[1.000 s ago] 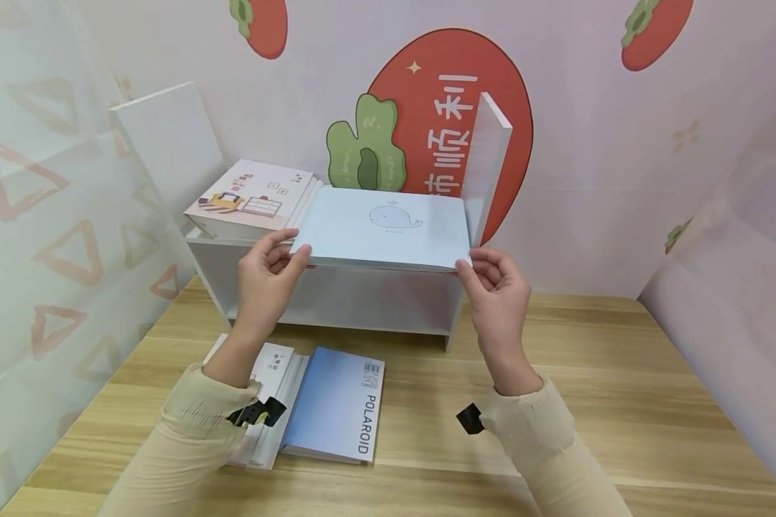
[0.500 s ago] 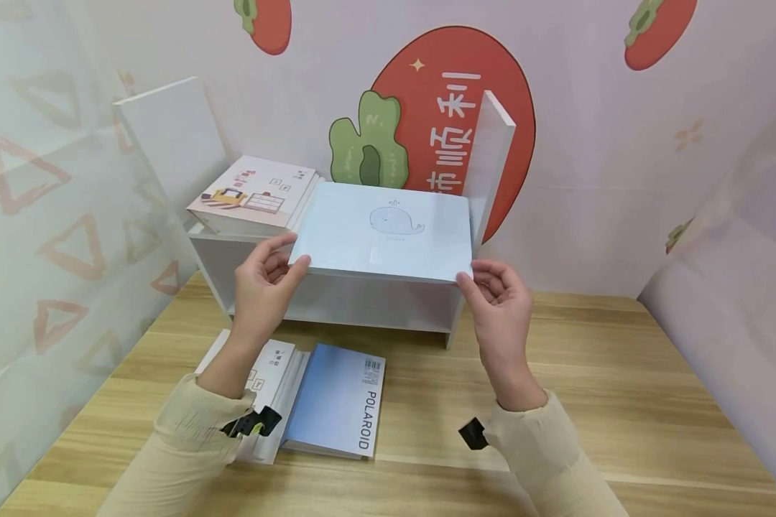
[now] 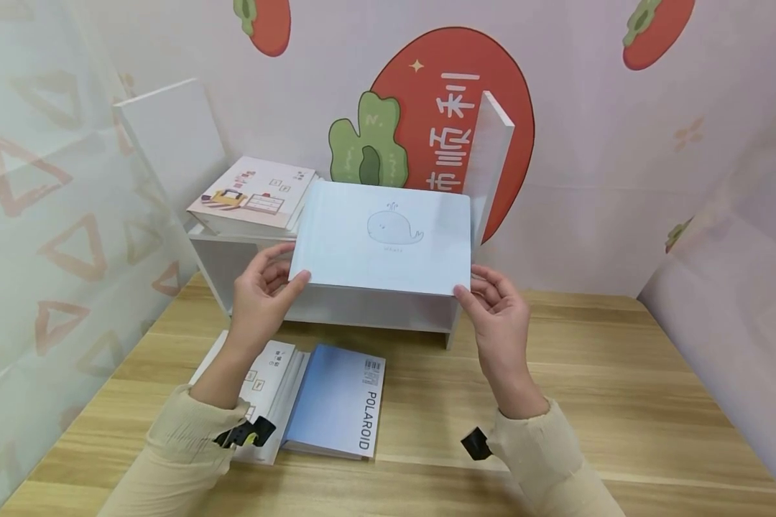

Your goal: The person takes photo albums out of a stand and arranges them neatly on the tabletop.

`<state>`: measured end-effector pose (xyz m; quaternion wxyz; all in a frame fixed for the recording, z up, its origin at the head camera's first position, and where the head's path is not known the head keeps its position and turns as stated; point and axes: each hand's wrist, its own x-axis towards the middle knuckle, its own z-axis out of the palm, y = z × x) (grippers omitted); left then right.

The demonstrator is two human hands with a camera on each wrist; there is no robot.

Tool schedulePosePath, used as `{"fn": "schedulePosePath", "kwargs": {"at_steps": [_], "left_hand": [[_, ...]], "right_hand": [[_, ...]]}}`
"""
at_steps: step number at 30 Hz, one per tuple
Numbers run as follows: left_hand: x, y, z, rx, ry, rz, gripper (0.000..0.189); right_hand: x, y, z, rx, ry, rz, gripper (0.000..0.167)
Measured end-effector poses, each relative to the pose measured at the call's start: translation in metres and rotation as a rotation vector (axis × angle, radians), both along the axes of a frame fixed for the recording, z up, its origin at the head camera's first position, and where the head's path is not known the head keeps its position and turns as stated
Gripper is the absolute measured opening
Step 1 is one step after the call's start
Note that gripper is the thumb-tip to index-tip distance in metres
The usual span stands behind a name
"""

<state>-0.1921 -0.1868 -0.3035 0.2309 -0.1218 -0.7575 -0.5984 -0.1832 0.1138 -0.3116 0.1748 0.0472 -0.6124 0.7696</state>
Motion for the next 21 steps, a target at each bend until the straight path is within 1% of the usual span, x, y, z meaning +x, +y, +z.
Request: {"fn": "schedulePosePath", "kwargs": {"at_steps": [4, 7, 12, 15, 21], "left_hand": [[0.0, -0.004, -0.002, -0.026, -0.051, -0.031, 0.05], [0.0, -0.007, -0.004, -0.047, -0.09, -0.053, 0.053], [0.002, -0.011, -0.008, -0.061, -0.117, -0.084, 0.056], [0.003, -0.013, -0.009, -0.059, -0.125, -0.105, 0.058], [0.009, -0.017, -0.01, -0.071, -0.184, -0.168, 0.062]], "right_hand": [[-0.002, 0.003, -0.004, -0.002, -0.016, 0.051, 0.051], [-0.004, 0.006, -0.006, -0.007, -0.025, 0.099, 0.052], [-0.005, 0.011, -0.01, 0.015, -0.054, 0.159, 0.053], [-0.005, 0.013, -0.011, 0.035, -0.059, 0.194, 0.052], [-0.003, 0.017, -0.014, 0.066, -0.044, 0.263, 0.043]]}}
